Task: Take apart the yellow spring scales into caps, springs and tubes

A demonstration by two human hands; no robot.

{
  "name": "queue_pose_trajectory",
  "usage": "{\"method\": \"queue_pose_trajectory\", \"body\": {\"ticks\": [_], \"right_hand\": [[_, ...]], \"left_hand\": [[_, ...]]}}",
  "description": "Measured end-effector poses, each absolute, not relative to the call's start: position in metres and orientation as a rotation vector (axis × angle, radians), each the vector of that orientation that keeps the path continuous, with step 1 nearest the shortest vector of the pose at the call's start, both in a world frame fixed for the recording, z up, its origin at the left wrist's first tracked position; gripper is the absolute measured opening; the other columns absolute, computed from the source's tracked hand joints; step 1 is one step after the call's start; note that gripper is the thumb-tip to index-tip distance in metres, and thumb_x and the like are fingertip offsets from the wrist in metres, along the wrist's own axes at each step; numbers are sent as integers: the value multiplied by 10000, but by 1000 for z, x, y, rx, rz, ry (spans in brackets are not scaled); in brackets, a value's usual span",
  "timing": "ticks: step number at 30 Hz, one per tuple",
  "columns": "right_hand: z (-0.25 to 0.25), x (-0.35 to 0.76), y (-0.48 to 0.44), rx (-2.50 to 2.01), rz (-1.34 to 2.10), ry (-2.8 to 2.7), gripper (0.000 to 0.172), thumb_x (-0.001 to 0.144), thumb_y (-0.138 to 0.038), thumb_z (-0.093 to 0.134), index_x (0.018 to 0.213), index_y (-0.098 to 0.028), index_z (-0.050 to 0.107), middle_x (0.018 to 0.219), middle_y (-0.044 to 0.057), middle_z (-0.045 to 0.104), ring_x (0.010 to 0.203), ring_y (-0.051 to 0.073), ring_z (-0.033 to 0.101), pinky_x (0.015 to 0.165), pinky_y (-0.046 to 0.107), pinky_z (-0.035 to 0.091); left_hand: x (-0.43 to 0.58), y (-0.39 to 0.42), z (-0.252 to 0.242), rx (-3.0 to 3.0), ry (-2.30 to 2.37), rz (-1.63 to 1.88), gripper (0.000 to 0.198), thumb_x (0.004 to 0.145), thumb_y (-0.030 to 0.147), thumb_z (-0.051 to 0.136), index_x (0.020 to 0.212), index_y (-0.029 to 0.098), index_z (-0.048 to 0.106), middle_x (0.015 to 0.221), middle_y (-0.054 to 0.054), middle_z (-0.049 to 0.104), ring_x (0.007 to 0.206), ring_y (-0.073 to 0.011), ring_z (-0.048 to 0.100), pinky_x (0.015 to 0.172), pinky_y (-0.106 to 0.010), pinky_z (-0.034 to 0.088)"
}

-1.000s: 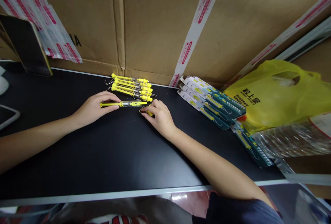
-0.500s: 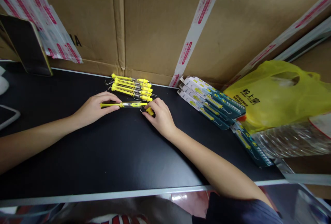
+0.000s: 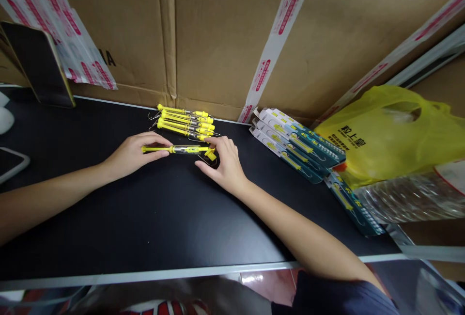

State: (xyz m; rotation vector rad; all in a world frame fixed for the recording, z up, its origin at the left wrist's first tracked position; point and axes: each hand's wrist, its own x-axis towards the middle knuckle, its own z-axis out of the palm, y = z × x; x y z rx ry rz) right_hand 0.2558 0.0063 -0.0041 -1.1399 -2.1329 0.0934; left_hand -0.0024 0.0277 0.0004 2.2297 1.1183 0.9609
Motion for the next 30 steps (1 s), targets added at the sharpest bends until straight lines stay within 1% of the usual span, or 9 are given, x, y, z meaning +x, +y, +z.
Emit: {"method": "queue_pose_trajectory", "body": {"ticks": [2,6,9,12,15,19,24,27,30], "right_hand": [[-3,255,3,-1081,118,-2166,426,781,-392,656,1150,-241,509,969,63,585,900,234,521,817,412,397],[-4,254,1,-984,157,-2190,213,810,-358,641,994,-258,603,965,39,652,911,227,538,836,413,380],[-3,254,2,-962,228,-2120,176,822,-331,629,978,-252,606,954,33,663,888,215,546,831,409,397],[-3,255,3,-960,330,-2005,145,835,-316,607,959,-239,604,915,33,639,870,199,548,822,391,420],[-5,255,4,-966,434,-1872,142,840,-336,592,929,-225,599,881,30,617,844,184,547,803,368,443],[-10,257,9,-994,574,-1673,187,855,-387,560,915,-210,567,891,36,598,824,166,560,780,342,475],[-12,259,16,-982,622,-1555,214,858,-432,540,873,-219,523,856,22,558,771,144,563,737,311,498],[-11,258,15,-963,624,-1541,207,861,-427,539,856,-222,513,820,12,542,742,135,560,720,299,499],[-11,257,14,-925,641,-1523,199,870,-413,536,845,-217,508,788,5,537,722,126,555,709,293,492]], "left_hand": [[-2,27,1,2234,1075,933,256,817,423,597,967,229,670,995,-11,650,910,-151,611,872,-300,483],[-2,26,-1,2237,967,848,270,802,402,615,998,220,653,989,-17,664,900,-153,625,862,-301,506],[-2,26,-2,2179,964,842,313,789,388,628,1052,218,623,1032,-18,665,933,-158,629,896,-318,501],[-2,26,-3,2174,981,832,308,791,358,628,1067,221,613,1053,-10,661,953,-152,625,917,-311,488],[-2,27,-3,2192,992,840,318,790,360,627,1076,223,611,1055,-12,659,955,-153,619,905,-307,488],[-2,29,-4,2174,1022,838,322,790,359,619,1078,216,609,1038,-19,659,914,-147,619,867,-307,502],[-1,29,-5,2151,1032,836,285,806,330,596,1070,223,608,1040,-5,653,909,-131,616,881,-287,491],[-1,28,-5,2188,1027,836,262,841,338,550,1075,227,593,1053,-1,637,939,-129,601,890,-276,474],[0,25,-3,2271,987,825,270,881,342,473,1106,216,554,1090,-19,607,991,-145,572,896,-292,455]]}}
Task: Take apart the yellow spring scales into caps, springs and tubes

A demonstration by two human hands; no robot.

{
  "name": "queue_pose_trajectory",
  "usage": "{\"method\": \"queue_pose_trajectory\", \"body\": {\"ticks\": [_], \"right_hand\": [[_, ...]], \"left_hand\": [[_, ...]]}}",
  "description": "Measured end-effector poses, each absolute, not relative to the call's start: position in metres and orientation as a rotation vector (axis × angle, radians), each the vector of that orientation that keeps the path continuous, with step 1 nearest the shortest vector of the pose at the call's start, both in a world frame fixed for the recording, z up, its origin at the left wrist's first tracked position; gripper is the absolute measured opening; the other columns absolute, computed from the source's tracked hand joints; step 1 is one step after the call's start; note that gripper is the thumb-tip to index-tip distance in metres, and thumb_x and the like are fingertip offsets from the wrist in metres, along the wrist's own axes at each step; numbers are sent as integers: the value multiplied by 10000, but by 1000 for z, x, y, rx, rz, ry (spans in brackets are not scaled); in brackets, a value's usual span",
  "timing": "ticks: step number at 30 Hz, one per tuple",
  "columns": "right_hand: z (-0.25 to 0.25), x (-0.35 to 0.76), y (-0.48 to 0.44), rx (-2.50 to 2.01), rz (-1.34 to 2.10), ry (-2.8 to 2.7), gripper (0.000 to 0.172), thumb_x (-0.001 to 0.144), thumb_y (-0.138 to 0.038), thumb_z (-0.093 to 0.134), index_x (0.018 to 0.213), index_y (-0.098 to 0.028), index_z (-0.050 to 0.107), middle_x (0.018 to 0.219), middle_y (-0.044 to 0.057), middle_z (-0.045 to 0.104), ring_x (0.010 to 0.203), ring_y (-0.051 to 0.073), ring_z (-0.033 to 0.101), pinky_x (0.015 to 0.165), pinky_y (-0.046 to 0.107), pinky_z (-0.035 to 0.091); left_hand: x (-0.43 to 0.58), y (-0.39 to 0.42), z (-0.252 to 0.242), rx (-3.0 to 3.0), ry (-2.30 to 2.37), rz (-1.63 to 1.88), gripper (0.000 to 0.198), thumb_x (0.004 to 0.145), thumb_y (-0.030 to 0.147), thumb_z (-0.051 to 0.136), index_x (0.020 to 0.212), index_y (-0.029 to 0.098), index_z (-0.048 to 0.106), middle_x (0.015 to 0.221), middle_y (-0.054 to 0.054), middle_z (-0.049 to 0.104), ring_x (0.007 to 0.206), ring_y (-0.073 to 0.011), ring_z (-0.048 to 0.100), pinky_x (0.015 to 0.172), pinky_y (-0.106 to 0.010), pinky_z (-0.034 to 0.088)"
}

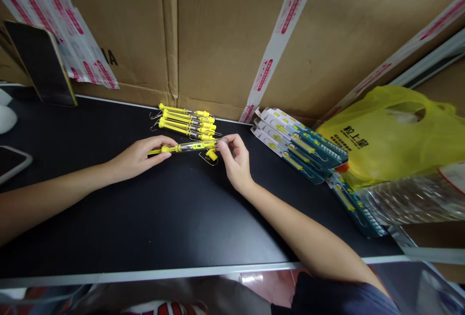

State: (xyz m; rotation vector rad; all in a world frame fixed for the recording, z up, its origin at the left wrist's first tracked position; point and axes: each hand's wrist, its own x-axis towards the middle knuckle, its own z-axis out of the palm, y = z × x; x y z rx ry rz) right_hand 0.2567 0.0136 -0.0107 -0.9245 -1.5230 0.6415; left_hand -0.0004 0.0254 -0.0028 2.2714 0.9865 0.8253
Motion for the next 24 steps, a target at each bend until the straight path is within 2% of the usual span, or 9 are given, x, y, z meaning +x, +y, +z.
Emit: {"method": "queue_pose_trajectory", "body": {"ticks": [5,10,15,19,24], "right_hand": [[-11,256,14,-916,679,-1513,219,869,-432,531,856,-216,499,792,4,553,721,124,561,704,294,495],[-10,256,15,-884,739,-1492,217,852,-424,561,866,-211,523,830,5,557,725,120,573,718,294,500],[-8,256,14,-962,736,-1505,223,788,-403,649,867,-206,580,822,3,585,725,120,567,686,262,487],[-8,259,19,-961,732,-1463,206,767,-381,676,849,-209,598,792,-9,597,704,111,572,671,245,489],[-3,265,24,-908,849,-1361,218,766,-341,682,918,-223,579,775,-22,607,713,102,598,679,238,524]], "left_hand": [[-1,24,2,2308,1069,747,295,889,367,459,1132,216,532,919,1,608,802,-130,573,734,-254,434],[-2,26,0,2308,1056,734,306,867,382,501,1134,238,547,847,19,588,715,-109,550,661,-228,397],[-3,26,-1,2219,1078,774,378,844,355,544,1201,241,491,842,31,589,670,-89,535,647,-217,397],[-3,27,-1,2203,1080,785,353,845,340,551,1179,235,506,806,40,583,662,-85,529,651,-215,393],[-3,27,-3,2203,1082,800,312,858,327,536,1153,221,531,756,45,569,659,-83,534,638,-206,390]]}}
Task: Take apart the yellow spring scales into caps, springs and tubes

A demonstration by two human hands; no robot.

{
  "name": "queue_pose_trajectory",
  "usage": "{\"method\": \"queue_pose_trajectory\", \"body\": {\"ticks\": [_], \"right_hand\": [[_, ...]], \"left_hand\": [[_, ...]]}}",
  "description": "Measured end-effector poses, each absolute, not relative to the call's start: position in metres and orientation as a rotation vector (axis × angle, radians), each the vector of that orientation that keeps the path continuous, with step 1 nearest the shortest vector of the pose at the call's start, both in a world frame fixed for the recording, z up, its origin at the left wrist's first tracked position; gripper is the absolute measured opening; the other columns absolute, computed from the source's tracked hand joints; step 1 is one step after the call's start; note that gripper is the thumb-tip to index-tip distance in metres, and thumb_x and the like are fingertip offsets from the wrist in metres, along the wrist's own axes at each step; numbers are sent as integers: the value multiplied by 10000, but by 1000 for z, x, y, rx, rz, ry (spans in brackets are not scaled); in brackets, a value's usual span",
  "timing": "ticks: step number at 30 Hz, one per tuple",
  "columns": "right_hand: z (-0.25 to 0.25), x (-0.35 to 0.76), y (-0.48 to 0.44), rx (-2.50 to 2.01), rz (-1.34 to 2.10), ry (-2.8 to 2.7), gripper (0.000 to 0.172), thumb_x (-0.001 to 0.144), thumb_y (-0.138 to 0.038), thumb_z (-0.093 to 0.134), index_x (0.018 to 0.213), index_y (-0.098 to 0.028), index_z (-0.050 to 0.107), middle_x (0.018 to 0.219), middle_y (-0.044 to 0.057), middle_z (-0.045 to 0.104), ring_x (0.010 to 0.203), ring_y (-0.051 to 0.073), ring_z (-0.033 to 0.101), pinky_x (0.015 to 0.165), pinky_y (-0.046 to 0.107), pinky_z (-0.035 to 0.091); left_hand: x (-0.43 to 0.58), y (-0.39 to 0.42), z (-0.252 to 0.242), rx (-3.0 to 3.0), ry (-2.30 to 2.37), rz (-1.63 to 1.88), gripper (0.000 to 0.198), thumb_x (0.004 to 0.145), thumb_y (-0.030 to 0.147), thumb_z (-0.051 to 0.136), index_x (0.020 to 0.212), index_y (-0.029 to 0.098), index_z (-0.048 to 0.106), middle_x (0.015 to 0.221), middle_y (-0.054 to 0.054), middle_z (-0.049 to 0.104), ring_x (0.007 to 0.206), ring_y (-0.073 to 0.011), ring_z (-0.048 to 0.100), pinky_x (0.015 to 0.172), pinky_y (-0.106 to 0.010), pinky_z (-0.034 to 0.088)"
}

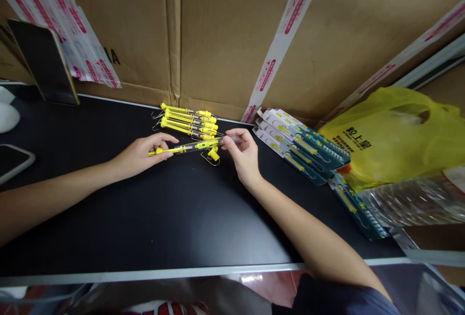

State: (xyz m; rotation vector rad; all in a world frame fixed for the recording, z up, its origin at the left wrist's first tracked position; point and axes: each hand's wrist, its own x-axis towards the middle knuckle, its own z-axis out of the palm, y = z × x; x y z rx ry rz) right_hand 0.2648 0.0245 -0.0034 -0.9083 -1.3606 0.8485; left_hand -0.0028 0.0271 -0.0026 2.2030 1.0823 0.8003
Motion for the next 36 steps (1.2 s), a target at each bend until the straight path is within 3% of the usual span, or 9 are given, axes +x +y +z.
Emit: {"method": "queue_pose_trajectory", "body": {"ticks": [6,12,16,21,24,28,36], "right_hand": [[15,275,29,-869,962,-1189,338,741,-331,685,1010,-262,493,775,-50,626,743,106,649,632,227,566],[27,291,39,-876,938,-1050,267,745,-305,651,907,-263,443,741,-75,601,706,113,677,656,245,563],[28,304,49,-918,809,-1045,211,783,-321,584,918,-265,433,800,-54,591,706,120,669,648,275,561],[24,316,56,-1153,536,-1371,275,808,-371,543,1051,-242,523,841,4,614,590,105,587,503,233,488],[20,320,54,-1426,147,-1820,278,801,-300,566,1062,-215,608,827,32,636,648,147,589,602,292,496],[8,323,54,-1717,-351,-2143,301,831,-237,526,1113,-203,626,986,93,650,868,244,612,701,345,491],[-10,330,65,-1714,-433,-2247,406,867,-177,419,1253,-140,541,1032,140,622,979,274,568,816,395,479]], "left_hand": [[-2,25,-1,2246,1125,826,223,867,318,524,1036,206,618,797,33,621,661,-78,526,632,-199,377],[-2,25,1,2274,1102,862,209,878,307,506,978,184,643,868,17,658,703,-83,544,657,-201,390],[-3,25,1,2254,1105,880,206,879,307,507,975,182,640,857,20,652,690,-75,540,653,-195,388],[-3,24,0,2231,1094,876,216,881,324,505,980,182,635,836,19,649,684,-77,547,646,-193,391],[-3,25,-1,2223,1096,876,219,877,329,506,973,181,636,839,16,650,696,-84,553,647,-196,395],[-3,25,-1,2219,1108,878,202,867,315,518,958,182,639,848,18,652,701,-81,552,649,-195,398],[-1,24,1,2237,1078,896,198,863,306,518,952,180,642,878,4,665,749,-96,580,687,-208,423]]}}
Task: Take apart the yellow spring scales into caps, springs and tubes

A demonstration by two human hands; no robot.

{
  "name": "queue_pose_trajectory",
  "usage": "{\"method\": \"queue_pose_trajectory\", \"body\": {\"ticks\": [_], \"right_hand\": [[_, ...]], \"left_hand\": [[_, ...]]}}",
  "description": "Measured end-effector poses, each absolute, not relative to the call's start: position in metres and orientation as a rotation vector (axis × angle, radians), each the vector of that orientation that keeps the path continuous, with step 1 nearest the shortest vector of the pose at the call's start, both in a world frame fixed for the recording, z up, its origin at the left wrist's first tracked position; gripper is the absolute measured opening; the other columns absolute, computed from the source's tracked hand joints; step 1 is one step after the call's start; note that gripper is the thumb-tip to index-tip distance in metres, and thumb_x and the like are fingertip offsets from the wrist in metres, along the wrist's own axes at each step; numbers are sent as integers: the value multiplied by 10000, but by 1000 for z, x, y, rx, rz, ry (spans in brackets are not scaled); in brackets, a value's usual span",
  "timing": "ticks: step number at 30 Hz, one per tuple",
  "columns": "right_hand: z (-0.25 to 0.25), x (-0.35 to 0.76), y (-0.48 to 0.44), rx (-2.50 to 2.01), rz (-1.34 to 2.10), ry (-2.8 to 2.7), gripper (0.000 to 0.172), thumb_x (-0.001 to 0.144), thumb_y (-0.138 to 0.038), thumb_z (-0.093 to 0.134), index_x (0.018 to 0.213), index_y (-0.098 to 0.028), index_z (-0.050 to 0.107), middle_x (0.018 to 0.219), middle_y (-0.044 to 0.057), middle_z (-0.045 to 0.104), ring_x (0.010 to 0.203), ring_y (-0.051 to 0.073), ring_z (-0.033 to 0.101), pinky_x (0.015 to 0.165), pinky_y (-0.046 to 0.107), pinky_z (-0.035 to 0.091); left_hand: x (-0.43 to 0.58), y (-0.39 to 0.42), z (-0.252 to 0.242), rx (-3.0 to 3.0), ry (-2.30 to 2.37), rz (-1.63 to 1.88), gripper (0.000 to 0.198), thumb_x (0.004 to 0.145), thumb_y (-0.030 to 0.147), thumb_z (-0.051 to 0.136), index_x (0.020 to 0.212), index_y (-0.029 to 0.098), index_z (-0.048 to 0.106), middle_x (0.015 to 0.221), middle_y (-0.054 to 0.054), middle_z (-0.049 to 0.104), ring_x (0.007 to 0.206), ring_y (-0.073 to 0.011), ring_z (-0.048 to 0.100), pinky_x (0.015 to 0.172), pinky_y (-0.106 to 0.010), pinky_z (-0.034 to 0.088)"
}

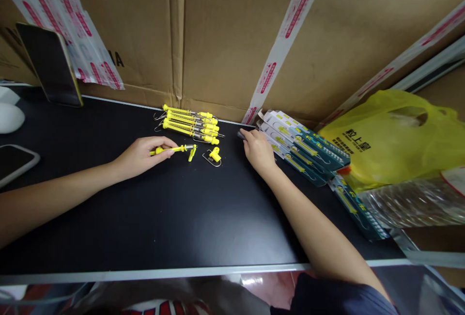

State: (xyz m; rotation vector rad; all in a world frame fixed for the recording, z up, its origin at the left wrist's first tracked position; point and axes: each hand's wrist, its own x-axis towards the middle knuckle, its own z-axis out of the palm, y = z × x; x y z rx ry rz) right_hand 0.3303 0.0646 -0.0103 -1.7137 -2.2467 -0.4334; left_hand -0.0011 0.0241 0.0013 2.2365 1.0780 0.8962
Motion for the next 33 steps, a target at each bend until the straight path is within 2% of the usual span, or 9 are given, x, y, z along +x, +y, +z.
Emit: {"method": "queue_pose_trajectory", "body": {"ticks": [6,10,14,17,22,26,29,31,33], "right_hand": [[-6,327,59,-1783,-524,-2210,419,822,-200,443,1231,-134,506,1075,154,604,965,290,561,756,387,473],[2,325,54,-2016,-556,-2090,337,755,-262,505,1060,-119,514,942,159,621,787,275,570,607,348,432],[3,326,54,-2013,-510,-2125,206,758,-216,483,948,-143,511,858,136,613,722,244,546,579,324,396],[-2,329,58,-1883,-518,-2168,170,806,-194,435,937,-159,537,918,135,596,810,255,548,636,334,424],[-9,333,63,-1717,-516,-2167,282,872,-236,412,1057,-144,605,1088,152,564,969,283,531,815,411,446],[1,321,55,-1570,-482,-2145,323,912,-309,394,1095,-160,613,1117,146,566,1019,290,514,875,452,420],[12,297,35,-1399,-316,-2186,311,929,-333,387,1071,-180,616,1097,125,595,1024,266,525,896,434,416],[16,278,17,-1224,-134,-2268,283,916,-330,435,1131,-214,577,1135,100,595,1065,253,522,923,428,408],[17,262,0,-1095,33,-2307,342,888,-338,501,1213,-236,514,1181,97,579,1101,253,511,935,430,410]], "left_hand": [[0,23,2,2213,1048,901,178,857,281,524,940,175,641,879,2,666,767,-98,592,721,-207,450],[0,23,1,2210,1049,897,168,850,268,530,929,171,642,871,1,666,754,-97,590,721,-206,459],[0,23,2,2197,1049,897,166,845,264,534,930,172,643,871,2,667,768,-98,597,727,-204,461],[0,22,3,2182,1046,889,167,842,263,538,933,170,643,866,2,669,770,-100,603,733,-209,464],[0,23,1,2221,989,909,183,857,289,534,945,176,648,916,-8,674,821,-109,609,775,-222,470],[-1,24,-2,2254,935,929,202,866,324,535,959,183,645,945,-11,677,863,-119,618,794,-227,471],[-1,24,-2,2275,917,929,200,871,324,531,962,186,644,953,-14,677,874,-123,619,793,-226,473],[0,23,-1,2307,908,939,206,876,324,523,965,185,645,954,-20,675,876,-127,617,794,-231,473],[0,21,-1,2378,883,932,223,889,324,501,982,186,649,949,-28,674,860,-129,614,779,-233,471]]}}
